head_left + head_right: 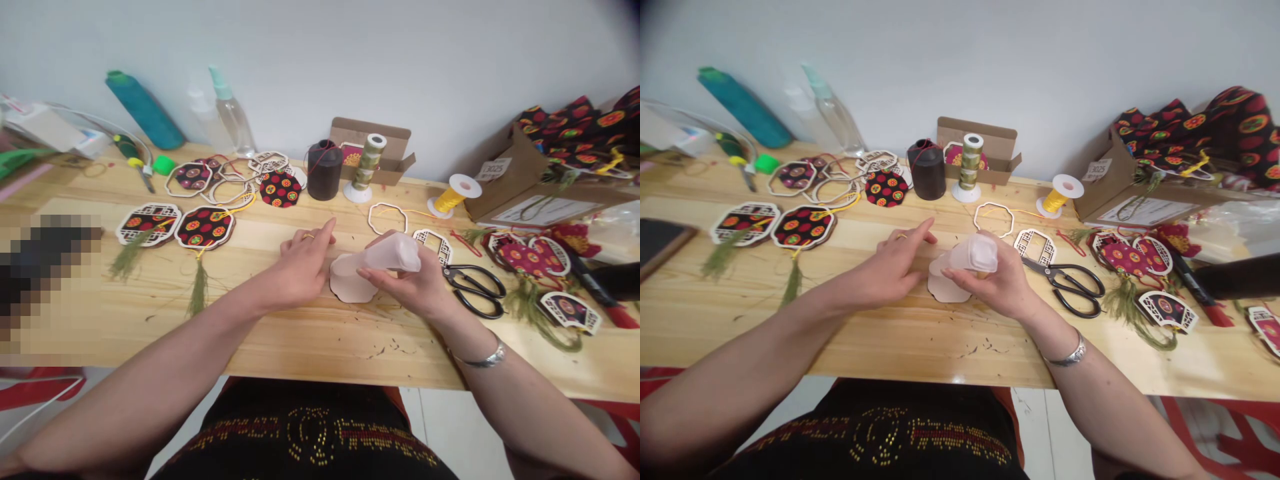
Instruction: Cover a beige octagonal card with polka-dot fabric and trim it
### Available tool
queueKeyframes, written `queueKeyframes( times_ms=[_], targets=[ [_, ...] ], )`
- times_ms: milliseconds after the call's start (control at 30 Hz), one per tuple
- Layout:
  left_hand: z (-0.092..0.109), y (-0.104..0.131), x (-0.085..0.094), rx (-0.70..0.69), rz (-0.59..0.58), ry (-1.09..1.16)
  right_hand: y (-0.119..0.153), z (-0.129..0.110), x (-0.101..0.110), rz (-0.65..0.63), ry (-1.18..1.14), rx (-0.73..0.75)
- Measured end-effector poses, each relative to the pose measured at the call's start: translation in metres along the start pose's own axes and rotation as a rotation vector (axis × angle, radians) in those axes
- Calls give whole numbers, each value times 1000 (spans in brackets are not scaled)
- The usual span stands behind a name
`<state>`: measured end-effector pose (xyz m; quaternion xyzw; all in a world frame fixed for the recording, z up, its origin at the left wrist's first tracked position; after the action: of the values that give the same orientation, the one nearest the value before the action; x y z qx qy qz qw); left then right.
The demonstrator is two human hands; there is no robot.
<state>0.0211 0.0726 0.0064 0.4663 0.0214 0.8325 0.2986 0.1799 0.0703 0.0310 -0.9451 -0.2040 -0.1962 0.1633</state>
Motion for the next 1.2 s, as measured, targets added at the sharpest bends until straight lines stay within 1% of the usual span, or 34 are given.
queueKeyframes(
  times_ms=[367, 567, 700, 867, 933, 1100, 1200],
  targets=[
    [0, -1, 1, 23, -5, 5, -1, 3, 5, 81, 27, 42],
    [-1, -2, 0, 24, 7, 1, -1, 3, 1, 40, 0, 23],
    [-1, -1, -1, 22, 0, 3, -1, 1, 3, 53, 14, 33],
    [-1, -2, -1, 21, 8, -1, -1, 1, 1, 39, 24, 27],
    [-2, -2, -2, 31, 13, 2, -1, 2, 4, 65, 50, 36],
    [-2, -2, -2, 42, 35, 18, 1, 4, 17, 199, 170, 46],
    [-2, -2, 0, 43, 54, 49, 1, 3, 21, 234, 181, 45]
  ],
)
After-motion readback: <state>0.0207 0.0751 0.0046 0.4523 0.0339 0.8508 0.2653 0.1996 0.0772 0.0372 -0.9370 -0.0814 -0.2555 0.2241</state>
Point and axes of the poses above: each hand's wrist, its own y-axis away from the middle knuckle, its own x-axis out of the back of the hand, z = x × y, the point moved 7 cm from there along -y, towards the middle knuckle, and after that the axes turned 10 degrees about -z, right-handed, at the moved point
